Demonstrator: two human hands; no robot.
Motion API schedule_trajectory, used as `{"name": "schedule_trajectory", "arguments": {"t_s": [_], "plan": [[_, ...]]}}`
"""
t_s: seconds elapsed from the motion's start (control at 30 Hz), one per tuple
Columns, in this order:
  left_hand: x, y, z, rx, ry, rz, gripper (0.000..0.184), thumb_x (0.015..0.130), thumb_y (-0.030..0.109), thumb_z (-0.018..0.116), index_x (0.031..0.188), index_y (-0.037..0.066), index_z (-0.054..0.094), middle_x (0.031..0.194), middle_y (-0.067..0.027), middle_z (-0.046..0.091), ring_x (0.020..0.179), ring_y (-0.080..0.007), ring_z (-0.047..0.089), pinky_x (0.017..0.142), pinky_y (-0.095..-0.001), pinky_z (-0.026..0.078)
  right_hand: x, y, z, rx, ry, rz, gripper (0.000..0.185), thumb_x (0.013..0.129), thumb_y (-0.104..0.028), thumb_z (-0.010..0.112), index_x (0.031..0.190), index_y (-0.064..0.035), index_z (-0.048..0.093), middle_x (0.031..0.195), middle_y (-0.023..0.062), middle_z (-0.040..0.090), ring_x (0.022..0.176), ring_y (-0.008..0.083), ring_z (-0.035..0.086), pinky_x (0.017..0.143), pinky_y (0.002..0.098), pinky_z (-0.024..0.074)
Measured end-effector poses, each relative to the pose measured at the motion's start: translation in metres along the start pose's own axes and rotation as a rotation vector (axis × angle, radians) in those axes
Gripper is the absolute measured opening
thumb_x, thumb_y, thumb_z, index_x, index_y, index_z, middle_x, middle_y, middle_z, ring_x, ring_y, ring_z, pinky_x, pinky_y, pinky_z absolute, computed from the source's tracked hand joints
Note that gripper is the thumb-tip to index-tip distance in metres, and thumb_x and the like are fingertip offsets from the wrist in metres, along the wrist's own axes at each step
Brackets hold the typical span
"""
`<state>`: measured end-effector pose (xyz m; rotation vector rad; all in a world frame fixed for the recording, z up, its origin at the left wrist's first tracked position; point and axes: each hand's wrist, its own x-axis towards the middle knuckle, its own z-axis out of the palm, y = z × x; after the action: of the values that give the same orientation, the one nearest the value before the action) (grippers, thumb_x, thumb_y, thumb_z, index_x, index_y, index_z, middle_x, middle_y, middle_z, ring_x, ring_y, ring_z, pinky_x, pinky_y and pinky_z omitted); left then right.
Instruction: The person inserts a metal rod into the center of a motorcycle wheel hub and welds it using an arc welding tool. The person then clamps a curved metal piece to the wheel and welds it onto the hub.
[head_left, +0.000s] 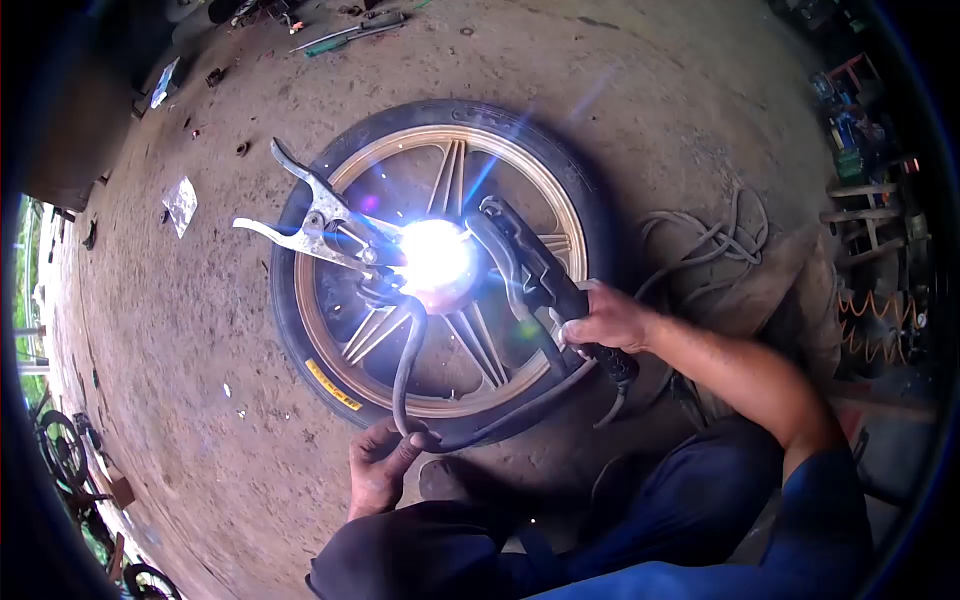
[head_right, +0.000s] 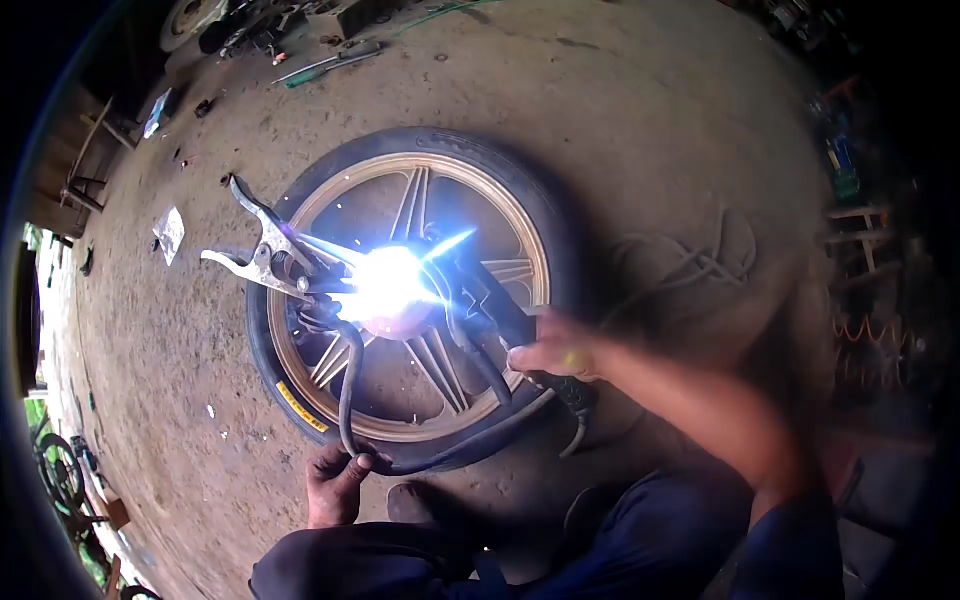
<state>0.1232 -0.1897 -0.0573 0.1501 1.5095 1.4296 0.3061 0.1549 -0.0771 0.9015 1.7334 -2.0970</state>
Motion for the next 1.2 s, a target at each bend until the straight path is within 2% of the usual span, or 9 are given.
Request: {"name": "schedule_trajectory", "arguments": {"t_s": [0.07, 0.1, 0.17, 0.27, 0.47, 0.67, 0.9, 1.17, 1.2], "plan": [[0.0, 0.0, -0.001, -0.027, -0.011, -0.016, 0.02, 0.092, 0.013, 0.079, 0.103, -0.003, 0.074, 0.096, -0.0095, 0.077, 0.093, -0.0181, 0.07, 0.093, -0.0342, 0.053, 0.003, 0.007, -0.008, -0.329, 0.0, -0.184, 0.012, 0.079, -0.006, 0.068, 0.088, -0.0031, 0.061, 0.075, 0.0001, 0.06, 0.063, 0.0108, 0.053, 0.061, 0.0305, 0.0468], [-0.001, 0.001, -0.001, -0.026, -0.009, -0.016, 0.02, 0.092, 0.013, 0.079, 0.103, -0.003, 0.074, 0.096, -0.0095, 0.077, 0.093, -0.0181, 0.07, 0.093, -0.0342, 0.053, 0.002, 0.002, -0.006, -0.329, -0.001, -0.185, 0.012, 0.079, -0.006, 0.068, 0.088, -0.0031, 0.061, 0.075, 0.0001, 0.06, 0.063, 0.0108, 0.053, 0.061, 0.0305, 0.0468], [-0.001, 0.003, 0.001, -0.006, -0.003, -0.021, 0.019, 0.092, 0.012, 0.078, 0.102, -0.003, 0.074, 0.096, -0.0094, 0.077, 0.093, -0.0183, 0.07, 0.093, -0.0344, 0.053, -0.003, -0.012, 0.0, -0.455, 0.075, -0.393, 0.019, 0.075, -0.012, 0.071, 0.087, -0.0033, 0.059, 0.071, 0.0007, 0.058, 0.065, 0.0146, 0.052, 0.061, 0.0349, 0.0468], [-0.002, 0.0, 0.002, -0.011, 0.006, -0.013, 0.018, 0.093, 0.011, 0.078, 0.103, -0.003, 0.074, 0.096, -0.0098, 0.077, 0.094, -0.0185, 0.07, 0.093, -0.0346, 0.053, -0.004, -0.01, 0.0, -0.419, 0.074, -0.34, 0.025, 0.073, -0.016, 0.073, 0.087, -0.0025, 0.057, 0.069, 0.004, 0.057, 0.066, 0.0171, 0.052, 0.063, 0.0385, 0.0473], [-0.001, 0.002, 0.001, -0.015, -0.018, -0.014, 0.017, 0.093, 0.011, 0.077, 0.102, -0.003, 0.074, 0.096, -0.01, 0.077, 0.093, -0.0187, 0.07, 0.094, -0.0349, 0.053, -0.004, -0.005, -0.001, -0.491, 0.112, -0.292, 0.026, 0.072, -0.017, 0.071, 0.084, -0.0011, 0.055, 0.066, 0.0072, 0.052, 0.063, 0.0172, 0.05, 0.061, 0.039, 0.0458], [-0.001, 0.003, 0.001, -0.004, -0.026, -0.009, 0.019, 0.093, 0.013, 0.077, 0.103, -0.003, 0.074, 0.096, -0.0099, 0.077, 0.093, -0.019, 0.07, 0.094, -0.0349, 0.053, 0.001, 0.002, -0.002, -0.547, 0.11, -0.158, 0.026, 0.071, -0.017, 0.071, 0.08, -0.0004, 0.053, 0.065, 0.0061, 0.05, 0.062, 0.0166, 0.048, 0.06, 0.0384, 0.0452], [-0.001, 0.002, 0.0, -0.019, -0.029, -0.006, 0.019, 0.092, 0.013, 0.078, 0.102, -0.003, 0.074, 0.096, -0.0099, 0.077, 0.093, -0.0191, 0.07, 0.093, -0.0346, 0.053, 0.005, 0.006, -0.001, -0.529, 0.103, -0.19, 0.025, 0.071, -0.015, 0.07, 0.082, 0.0002, 0.053, 0.068, 0.0052, 0.051, 0.065, 0.0163, 0.048, 0.061, 0.0381, 0.0454], [-0.002, 0.001, 0.001, -0.047, 0.03, 0.013, 0.016, 0.091, 0.009, 0.079, 0.103, -0.001, 0.075, 0.097, -0.0081, 0.076, 0.093, -0.0166, 0.069, 0.092, -0.0335, 0.053, 0.003, -0.002, 0.006, -0.47, 0.057, -0.236, 0.032, 0.074, -0.015, 0.07, 0.099, 0.0027, 0.062, 0.076, 0.0064, 0.061, 0.072, 0.0171, 0.055, 0.071, 0.0369, 0.0503], [-0.002, 0.003, 0.003, -0.043, 0.021, 0.009, 0.016, 0.091, 0.01, 0.079, 0.103, -0.001, 0.074, 0.097, -0.0082, 0.076, 0.093, -0.0163, 0.069, 0.091, -0.0333, 0.053, 0.005, 0.003, 0.002, -0.512, 0.046, -0.26, 0.041, 0.076, -0.017, 0.073, 0.111, 0.0017, 0.063, 0.085, 0.0112, 0.067, 0.078, 0.0211, 0.063, 0.078, 0.038, 0.0528]]}}
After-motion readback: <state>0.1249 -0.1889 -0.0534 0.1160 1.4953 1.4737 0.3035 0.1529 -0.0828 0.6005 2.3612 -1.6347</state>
